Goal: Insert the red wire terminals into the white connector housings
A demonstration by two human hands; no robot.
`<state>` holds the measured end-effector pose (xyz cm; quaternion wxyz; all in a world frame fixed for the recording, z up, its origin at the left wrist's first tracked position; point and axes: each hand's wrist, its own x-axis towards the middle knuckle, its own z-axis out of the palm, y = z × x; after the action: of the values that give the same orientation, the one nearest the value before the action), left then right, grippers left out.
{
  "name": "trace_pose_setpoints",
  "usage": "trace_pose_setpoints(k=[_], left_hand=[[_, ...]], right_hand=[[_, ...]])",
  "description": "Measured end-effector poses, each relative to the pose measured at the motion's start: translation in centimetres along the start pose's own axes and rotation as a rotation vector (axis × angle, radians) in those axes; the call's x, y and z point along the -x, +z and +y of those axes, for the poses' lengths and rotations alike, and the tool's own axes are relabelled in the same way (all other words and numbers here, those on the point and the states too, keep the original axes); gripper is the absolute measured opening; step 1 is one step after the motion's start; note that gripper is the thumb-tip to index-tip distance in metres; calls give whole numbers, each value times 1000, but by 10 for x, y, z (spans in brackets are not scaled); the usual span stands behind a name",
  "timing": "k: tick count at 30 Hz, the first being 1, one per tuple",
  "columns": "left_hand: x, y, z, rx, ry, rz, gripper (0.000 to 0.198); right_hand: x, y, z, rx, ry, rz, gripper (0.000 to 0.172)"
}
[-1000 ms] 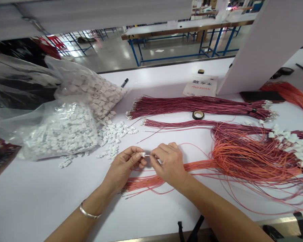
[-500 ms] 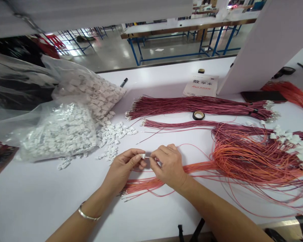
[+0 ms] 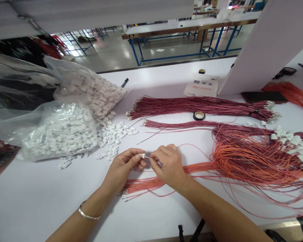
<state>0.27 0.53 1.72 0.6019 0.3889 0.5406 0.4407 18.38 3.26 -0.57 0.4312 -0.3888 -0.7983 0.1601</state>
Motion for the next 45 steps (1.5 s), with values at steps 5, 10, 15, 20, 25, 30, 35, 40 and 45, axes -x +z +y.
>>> trace_pose_setpoints(k=[5,10,15,20,25,30,35,40,45], left_hand=[[-1,-1,-1,-3,-3,8,25],[-2,-2,0,-18,2,-7,27],[-2,-3,0,-5,-13,-9,27],[-3,-4,-1,72,-58,-34,29],[-5,-3,0,128,-94,-59,30],[-3,-2,1,121,-78,-63,28],[0,-1,0,48,-29,-48,25],[1,1,1,-22,20,-42,23],[1,1,0,-58,51,-29,20]], right_hand=[[-2,-1,0,-8,-37,-3,16],[-4,-4,-2,23,-60,-5,18],[-5,-6,-3,74,-105,4,20],[-6,-7,-4,100,-154,31,19],[-4,-7,-3,122,-167,41,19],[-3,-9,-5,195,-247,41,21],[-4,-8,-4,208,-301,56,22],[-4,-5,0,171,-260,19,23],[-3,-3,1,111,-239,27,24]])
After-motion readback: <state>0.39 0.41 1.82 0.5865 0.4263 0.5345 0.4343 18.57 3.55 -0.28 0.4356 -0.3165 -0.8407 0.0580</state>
